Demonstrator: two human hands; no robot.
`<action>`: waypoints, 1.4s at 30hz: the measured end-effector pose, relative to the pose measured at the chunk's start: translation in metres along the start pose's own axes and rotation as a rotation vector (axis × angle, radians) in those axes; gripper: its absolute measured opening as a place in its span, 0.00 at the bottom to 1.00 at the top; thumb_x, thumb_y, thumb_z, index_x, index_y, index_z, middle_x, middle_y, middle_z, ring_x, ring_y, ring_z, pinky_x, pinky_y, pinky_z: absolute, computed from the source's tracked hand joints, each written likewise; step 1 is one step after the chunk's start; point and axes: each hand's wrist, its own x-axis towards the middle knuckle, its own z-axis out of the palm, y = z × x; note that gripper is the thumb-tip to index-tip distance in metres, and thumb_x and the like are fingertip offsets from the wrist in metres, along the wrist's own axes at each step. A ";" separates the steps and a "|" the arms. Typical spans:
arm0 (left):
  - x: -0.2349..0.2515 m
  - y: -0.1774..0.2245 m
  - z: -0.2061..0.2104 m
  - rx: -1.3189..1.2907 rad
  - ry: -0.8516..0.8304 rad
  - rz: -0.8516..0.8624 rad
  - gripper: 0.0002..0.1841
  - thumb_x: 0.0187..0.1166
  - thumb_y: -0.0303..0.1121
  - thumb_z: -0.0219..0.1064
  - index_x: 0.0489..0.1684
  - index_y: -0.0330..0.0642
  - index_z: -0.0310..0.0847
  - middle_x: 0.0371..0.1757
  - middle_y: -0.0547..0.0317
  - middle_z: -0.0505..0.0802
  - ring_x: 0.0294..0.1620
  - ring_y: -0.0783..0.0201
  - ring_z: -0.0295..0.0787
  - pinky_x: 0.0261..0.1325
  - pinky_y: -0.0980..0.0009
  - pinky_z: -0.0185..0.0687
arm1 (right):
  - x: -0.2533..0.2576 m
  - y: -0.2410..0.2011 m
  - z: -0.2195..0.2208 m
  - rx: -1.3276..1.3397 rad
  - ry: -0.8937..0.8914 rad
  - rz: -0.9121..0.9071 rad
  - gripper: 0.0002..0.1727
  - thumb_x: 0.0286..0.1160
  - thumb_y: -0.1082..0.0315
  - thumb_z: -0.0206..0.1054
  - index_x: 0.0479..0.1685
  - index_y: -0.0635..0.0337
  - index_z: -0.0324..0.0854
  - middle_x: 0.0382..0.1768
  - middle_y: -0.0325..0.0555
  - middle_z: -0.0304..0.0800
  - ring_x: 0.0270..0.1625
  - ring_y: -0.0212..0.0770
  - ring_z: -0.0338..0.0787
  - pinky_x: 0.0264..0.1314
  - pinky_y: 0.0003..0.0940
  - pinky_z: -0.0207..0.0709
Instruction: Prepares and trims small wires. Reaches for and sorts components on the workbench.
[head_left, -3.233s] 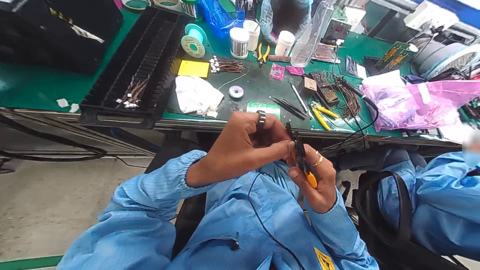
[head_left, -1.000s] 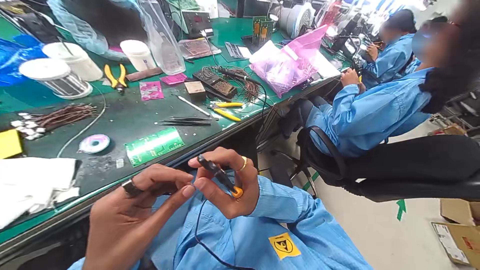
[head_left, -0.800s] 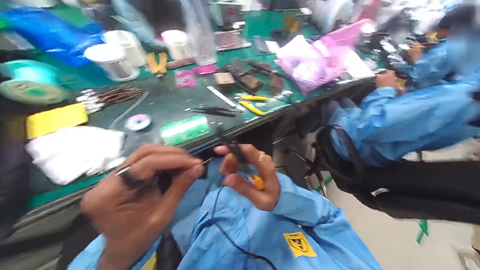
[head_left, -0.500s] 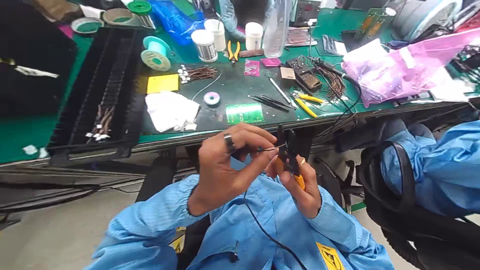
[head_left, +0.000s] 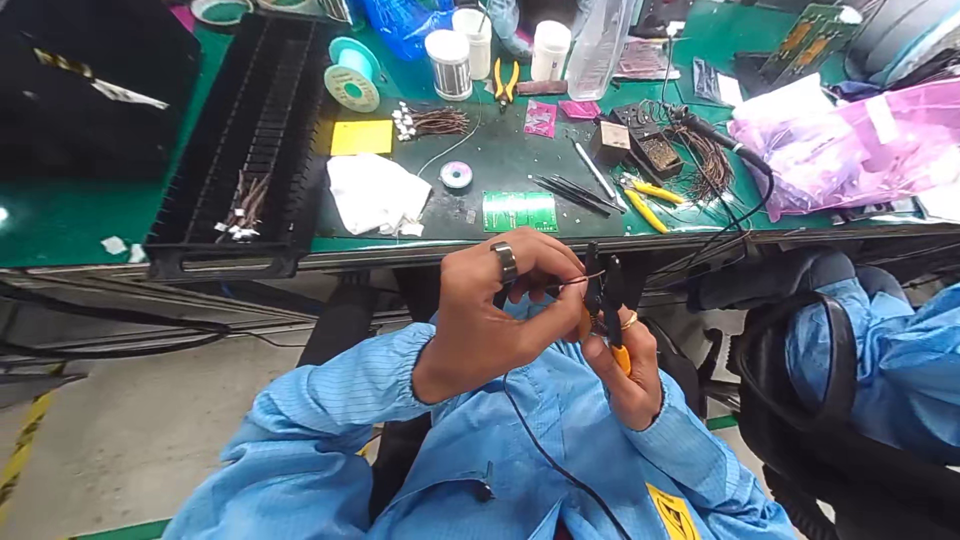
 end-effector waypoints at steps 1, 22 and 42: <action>0.000 0.000 0.000 -0.001 0.003 0.000 0.03 0.67 0.19 0.74 0.33 0.31 0.87 0.41 0.53 0.94 0.32 0.75 0.85 0.30 0.83 0.79 | 0.000 0.000 0.000 -0.001 0.002 0.000 0.29 0.91 0.51 0.56 0.72 0.71 0.74 0.44 0.38 0.88 0.48 0.23 0.86 0.55 0.22 0.83; 0.002 -0.003 0.001 -0.016 0.004 -0.043 0.03 0.66 0.20 0.75 0.33 0.32 0.88 0.41 0.53 0.95 0.31 0.76 0.84 0.29 0.82 0.78 | -0.001 0.004 0.000 -0.053 0.085 0.004 0.27 0.88 0.52 0.62 0.66 0.69 0.77 0.36 0.33 0.82 0.34 0.16 0.75 0.37 0.13 0.72; 0.002 -0.005 -0.001 -0.029 -0.075 -0.167 0.03 0.77 0.23 0.71 0.42 0.32 0.87 0.32 0.62 0.93 0.29 0.76 0.87 0.36 0.80 0.87 | 0.005 0.002 -0.014 -0.037 0.147 0.046 0.24 0.84 0.54 0.66 0.60 0.70 0.79 0.35 0.30 0.84 0.34 0.16 0.78 0.37 0.13 0.74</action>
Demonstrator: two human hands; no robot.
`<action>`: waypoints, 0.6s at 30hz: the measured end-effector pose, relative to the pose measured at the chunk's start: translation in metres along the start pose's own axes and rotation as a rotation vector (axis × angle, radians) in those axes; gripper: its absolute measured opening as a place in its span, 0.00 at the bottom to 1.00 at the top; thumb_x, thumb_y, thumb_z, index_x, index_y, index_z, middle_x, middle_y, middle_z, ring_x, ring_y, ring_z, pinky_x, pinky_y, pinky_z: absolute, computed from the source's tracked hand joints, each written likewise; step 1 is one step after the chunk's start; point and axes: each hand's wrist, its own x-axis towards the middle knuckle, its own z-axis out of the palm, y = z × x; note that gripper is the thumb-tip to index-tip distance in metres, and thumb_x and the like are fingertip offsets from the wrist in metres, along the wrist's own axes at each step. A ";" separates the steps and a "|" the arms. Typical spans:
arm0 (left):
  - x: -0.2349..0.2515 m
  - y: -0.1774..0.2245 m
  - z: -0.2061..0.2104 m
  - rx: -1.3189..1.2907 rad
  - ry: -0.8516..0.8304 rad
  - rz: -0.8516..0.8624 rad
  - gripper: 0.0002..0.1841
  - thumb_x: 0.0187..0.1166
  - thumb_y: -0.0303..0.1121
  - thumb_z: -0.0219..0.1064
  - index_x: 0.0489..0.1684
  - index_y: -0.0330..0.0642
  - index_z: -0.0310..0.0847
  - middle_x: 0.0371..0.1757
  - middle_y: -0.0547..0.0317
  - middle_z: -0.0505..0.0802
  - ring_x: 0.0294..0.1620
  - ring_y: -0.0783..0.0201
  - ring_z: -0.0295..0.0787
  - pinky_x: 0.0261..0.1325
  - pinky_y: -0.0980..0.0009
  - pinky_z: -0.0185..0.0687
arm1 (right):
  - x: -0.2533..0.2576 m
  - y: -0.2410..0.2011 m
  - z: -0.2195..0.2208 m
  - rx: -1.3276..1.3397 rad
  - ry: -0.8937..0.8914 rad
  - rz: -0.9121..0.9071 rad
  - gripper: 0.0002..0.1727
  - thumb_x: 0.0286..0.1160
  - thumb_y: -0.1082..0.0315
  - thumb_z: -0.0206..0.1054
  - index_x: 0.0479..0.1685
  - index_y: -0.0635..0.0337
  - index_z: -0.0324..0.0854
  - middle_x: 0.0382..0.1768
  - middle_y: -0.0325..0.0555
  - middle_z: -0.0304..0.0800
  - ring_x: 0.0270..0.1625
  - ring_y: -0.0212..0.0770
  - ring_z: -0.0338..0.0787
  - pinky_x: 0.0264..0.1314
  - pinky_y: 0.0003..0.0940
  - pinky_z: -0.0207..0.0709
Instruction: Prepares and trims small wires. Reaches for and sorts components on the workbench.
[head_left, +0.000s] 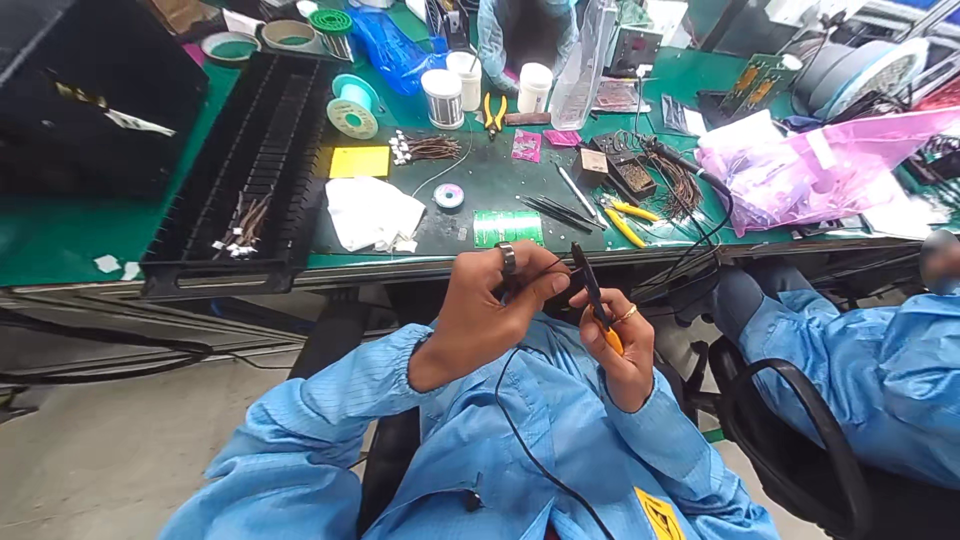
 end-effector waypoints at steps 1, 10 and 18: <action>0.000 0.000 0.000 -0.015 0.006 -0.012 0.03 0.77 0.22 0.71 0.42 0.32 0.86 0.32 0.62 0.93 0.29 0.76 0.87 0.35 0.80 0.87 | 0.001 0.001 -0.001 0.013 -0.007 0.009 0.24 0.84 0.54 0.66 0.60 0.69 0.79 0.36 0.30 0.85 0.36 0.16 0.79 0.38 0.14 0.75; 0.001 0.005 -0.014 -0.102 0.017 -0.063 0.01 0.77 0.23 0.71 0.39 0.36 0.86 0.29 0.65 0.92 0.25 0.76 0.85 0.30 0.81 0.84 | 0.030 0.021 -0.033 0.275 0.353 0.256 0.13 0.92 0.53 0.51 0.53 0.50 0.75 0.21 0.26 0.78 0.16 0.21 0.73 0.17 0.18 0.70; 0.006 0.018 -0.018 -0.179 -0.178 -0.057 0.08 0.86 0.28 0.65 0.50 0.32 0.85 0.38 0.62 0.94 0.36 0.73 0.90 0.42 0.78 0.88 | 0.019 0.038 -0.012 0.034 -0.006 -0.039 0.28 0.85 0.46 0.62 0.62 0.65 0.77 0.35 0.32 0.83 0.31 0.23 0.80 0.32 0.21 0.77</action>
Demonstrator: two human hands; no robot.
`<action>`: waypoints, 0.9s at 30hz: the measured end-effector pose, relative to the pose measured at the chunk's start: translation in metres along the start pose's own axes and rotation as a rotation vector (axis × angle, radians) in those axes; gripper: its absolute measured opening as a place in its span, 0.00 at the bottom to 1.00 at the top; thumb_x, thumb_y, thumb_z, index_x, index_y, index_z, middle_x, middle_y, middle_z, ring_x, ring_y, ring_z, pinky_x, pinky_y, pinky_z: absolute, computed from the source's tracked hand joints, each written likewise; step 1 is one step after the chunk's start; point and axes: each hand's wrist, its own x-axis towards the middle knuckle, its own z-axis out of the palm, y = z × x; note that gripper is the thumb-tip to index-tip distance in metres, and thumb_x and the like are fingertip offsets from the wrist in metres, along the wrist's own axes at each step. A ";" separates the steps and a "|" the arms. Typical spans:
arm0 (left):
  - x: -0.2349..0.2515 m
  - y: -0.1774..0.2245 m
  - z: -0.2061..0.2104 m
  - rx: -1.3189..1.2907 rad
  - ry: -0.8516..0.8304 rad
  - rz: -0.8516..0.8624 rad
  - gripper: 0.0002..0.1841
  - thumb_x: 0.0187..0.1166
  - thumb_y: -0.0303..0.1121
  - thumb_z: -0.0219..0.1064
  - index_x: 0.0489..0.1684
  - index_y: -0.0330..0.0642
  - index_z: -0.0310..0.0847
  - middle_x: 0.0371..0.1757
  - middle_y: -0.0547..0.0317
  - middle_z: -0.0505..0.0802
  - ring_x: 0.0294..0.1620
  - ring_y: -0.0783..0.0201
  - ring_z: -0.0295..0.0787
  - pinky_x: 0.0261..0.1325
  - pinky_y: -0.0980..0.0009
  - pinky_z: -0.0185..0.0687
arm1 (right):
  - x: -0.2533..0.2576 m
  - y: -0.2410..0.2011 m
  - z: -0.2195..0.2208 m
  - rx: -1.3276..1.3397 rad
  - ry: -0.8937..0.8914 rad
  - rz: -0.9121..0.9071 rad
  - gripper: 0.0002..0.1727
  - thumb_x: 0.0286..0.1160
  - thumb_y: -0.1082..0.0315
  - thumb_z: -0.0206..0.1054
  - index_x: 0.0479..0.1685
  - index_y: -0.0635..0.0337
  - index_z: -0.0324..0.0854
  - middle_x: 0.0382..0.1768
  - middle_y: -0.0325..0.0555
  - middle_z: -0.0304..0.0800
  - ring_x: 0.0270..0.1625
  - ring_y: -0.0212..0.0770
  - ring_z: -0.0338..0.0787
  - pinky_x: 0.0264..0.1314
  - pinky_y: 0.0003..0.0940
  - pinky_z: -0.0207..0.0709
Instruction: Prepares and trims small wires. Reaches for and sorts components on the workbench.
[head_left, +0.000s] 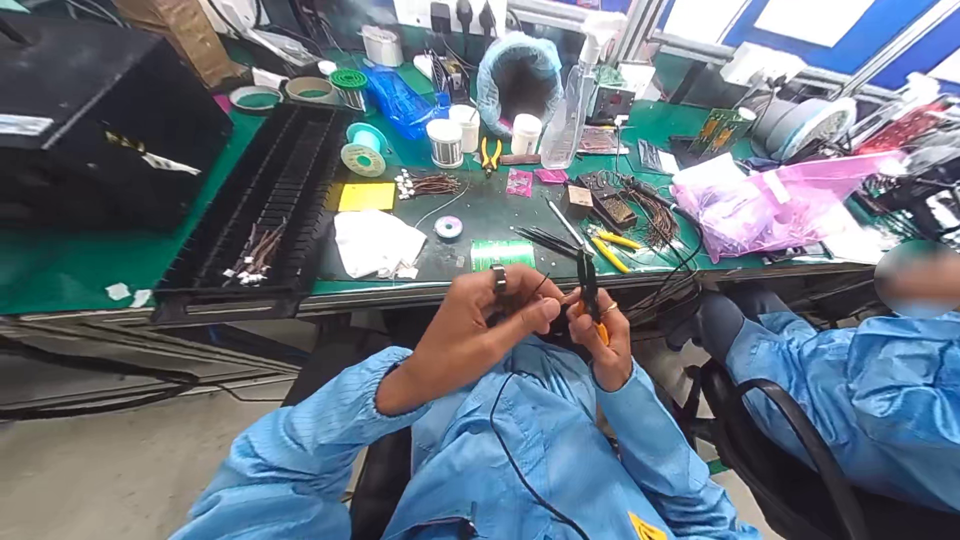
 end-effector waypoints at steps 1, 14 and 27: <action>0.000 0.000 0.000 -0.006 -0.019 -0.004 0.09 0.88 0.29 0.62 0.52 0.32 0.84 0.42 0.60 0.94 0.38 0.73 0.90 0.43 0.77 0.88 | 0.000 0.001 -0.002 0.034 -0.020 -0.002 0.31 0.85 0.43 0.61 0.63 0.66 0.76 0.36 0.33 0.84 0.33 0.25 0.82 0.34 0.23 0.80; 0.001 -0.004 -0.003 -0.240 -0.031 -0.084 0.08 0.85 0.28 0.65 0.49 0.34 0.88 0.41 0.58 0.95 0.32 0.74 0.88 0.35 0.80 0.86 | -0.011 -0.022 -0.002 0.289 -0.129 0.027 0.27 0.90 0.51 0.58 0.74 0.64 0.73 0.63 0.48 0.88 0.65 0.45 0.89 0.71 0.45 0.85; -0.011 -0.002 0.010 -0.124 -0.019 -0.048 0.03 0.80 0.27 0.70 0.40 0.38 0.89 0.35 0.68 0.93 0.32 0.80 0.86 0.35 0.83 0.83 | -0.030 -0.053 0.025 -0.045 -0.143 -0.065 0.30 0.92 0.46 0.52 0.59 0.70 0.79 0.48 0.46 0.88 0.50 0.30 0.90 0.53 0.28 0.88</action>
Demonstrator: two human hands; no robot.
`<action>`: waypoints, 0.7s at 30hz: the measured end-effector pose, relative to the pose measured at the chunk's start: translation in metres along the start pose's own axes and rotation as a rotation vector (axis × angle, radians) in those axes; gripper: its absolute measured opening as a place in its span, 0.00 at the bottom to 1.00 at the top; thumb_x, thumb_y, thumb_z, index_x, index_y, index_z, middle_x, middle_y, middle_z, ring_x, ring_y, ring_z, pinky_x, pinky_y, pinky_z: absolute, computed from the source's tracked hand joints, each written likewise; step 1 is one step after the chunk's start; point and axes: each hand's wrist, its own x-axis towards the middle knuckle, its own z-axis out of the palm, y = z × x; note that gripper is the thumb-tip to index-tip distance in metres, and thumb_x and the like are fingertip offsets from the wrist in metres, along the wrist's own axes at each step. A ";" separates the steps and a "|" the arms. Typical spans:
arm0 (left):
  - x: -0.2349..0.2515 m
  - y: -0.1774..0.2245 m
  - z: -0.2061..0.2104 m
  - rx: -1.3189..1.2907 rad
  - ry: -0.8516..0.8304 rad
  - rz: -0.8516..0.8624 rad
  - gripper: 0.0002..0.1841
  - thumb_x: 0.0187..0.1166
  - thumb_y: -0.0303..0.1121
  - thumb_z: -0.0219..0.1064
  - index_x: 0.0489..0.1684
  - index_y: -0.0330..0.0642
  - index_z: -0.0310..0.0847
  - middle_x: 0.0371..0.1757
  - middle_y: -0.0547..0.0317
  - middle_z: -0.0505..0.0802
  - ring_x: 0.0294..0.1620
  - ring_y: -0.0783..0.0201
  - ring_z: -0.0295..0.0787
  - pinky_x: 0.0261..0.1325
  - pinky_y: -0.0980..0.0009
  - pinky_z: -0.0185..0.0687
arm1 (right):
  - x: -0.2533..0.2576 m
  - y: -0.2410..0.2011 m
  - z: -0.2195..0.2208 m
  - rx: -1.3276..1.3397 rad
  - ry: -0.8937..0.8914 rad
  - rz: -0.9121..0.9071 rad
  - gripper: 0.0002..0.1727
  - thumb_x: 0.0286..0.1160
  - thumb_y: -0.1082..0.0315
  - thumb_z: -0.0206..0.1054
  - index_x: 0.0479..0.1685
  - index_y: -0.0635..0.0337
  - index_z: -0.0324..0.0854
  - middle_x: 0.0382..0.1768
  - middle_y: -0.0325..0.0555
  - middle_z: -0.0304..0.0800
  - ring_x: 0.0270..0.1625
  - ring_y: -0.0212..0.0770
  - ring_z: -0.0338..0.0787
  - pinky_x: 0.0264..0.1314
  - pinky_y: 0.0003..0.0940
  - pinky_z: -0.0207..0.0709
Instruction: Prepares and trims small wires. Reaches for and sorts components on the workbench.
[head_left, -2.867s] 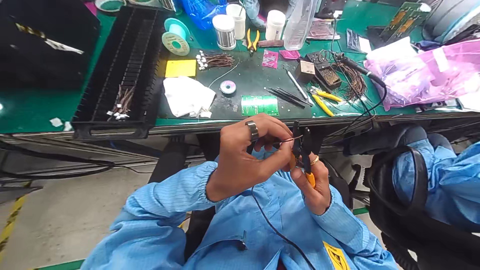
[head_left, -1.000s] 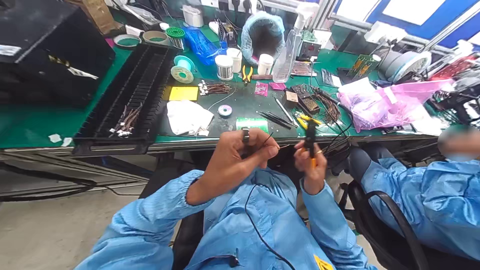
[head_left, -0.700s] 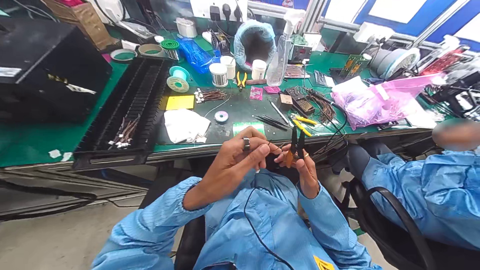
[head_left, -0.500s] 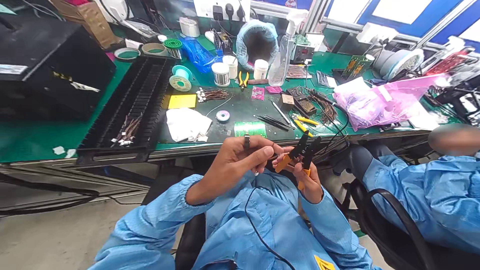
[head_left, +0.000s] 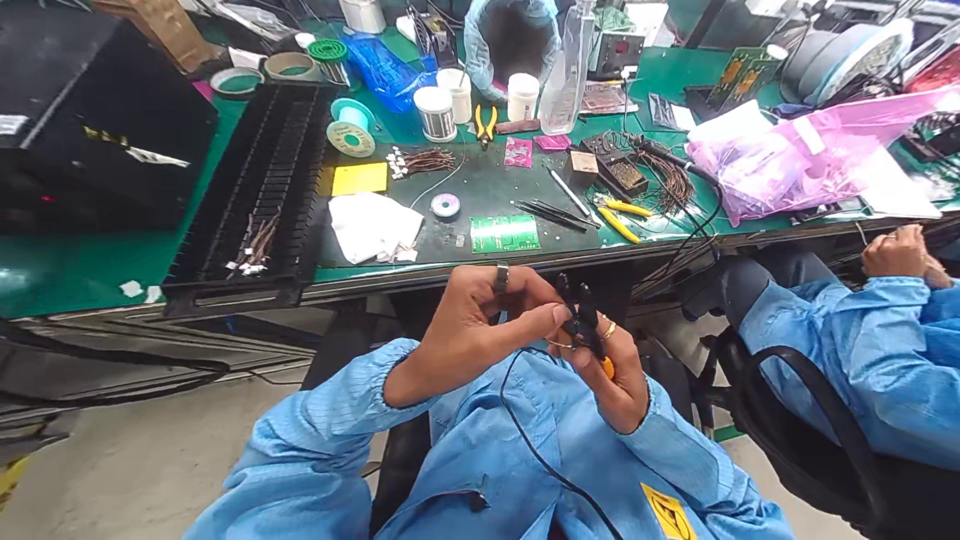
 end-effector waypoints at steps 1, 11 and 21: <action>0.000 0.000 0.001 -0.001 0.007 0.001 0.03 0.80 0.27 0.70 0.39 0.38 0.89 0.35 0.67 0.93 0.31 0.80 0.86 0.35 0.83 0.83 | 0.000 0.000 0.000 -0.012 0.001 0.001 0.30 0.92 0.46 0.52 0.59 0.70 0.79 0.48 0.47 0.88 0.50 0.31 0.90 0.53 0.28 0.88; 0.000 0.002 0.002 0.051 0.049 -0.029 0.02 0.76 0.23 0.71 0.36 0.38 0.89 0.31 0.68 0.93 0.27 0.80 0.85 0.32 0.84 0.82 | -0.002 0.001 0.002 -0.122 0.018 -0.006 0.30 0.92 0.47 0.52 0.59 0.70 0.80 0.43 0.45 0.87 0.45 0.28 0.88 0.47 0.25 0.86; 0.001 0.000 0.001 0.064 0.057 -0.034 0.02 0.77 0.24 0.70 0.35 0.38 0.88 0.28 0.69 0.92 0.25 0.81 0.83 0.29 0.84 0.80 | -0.002 0.005 0.003 -0.319 0.084 -0.046 0.31 0.91 0.45 0.53 0.57 0.70 0.83 0.39 0.47 0.87 0.39 0.29 0.85 0.42 0.25 0.82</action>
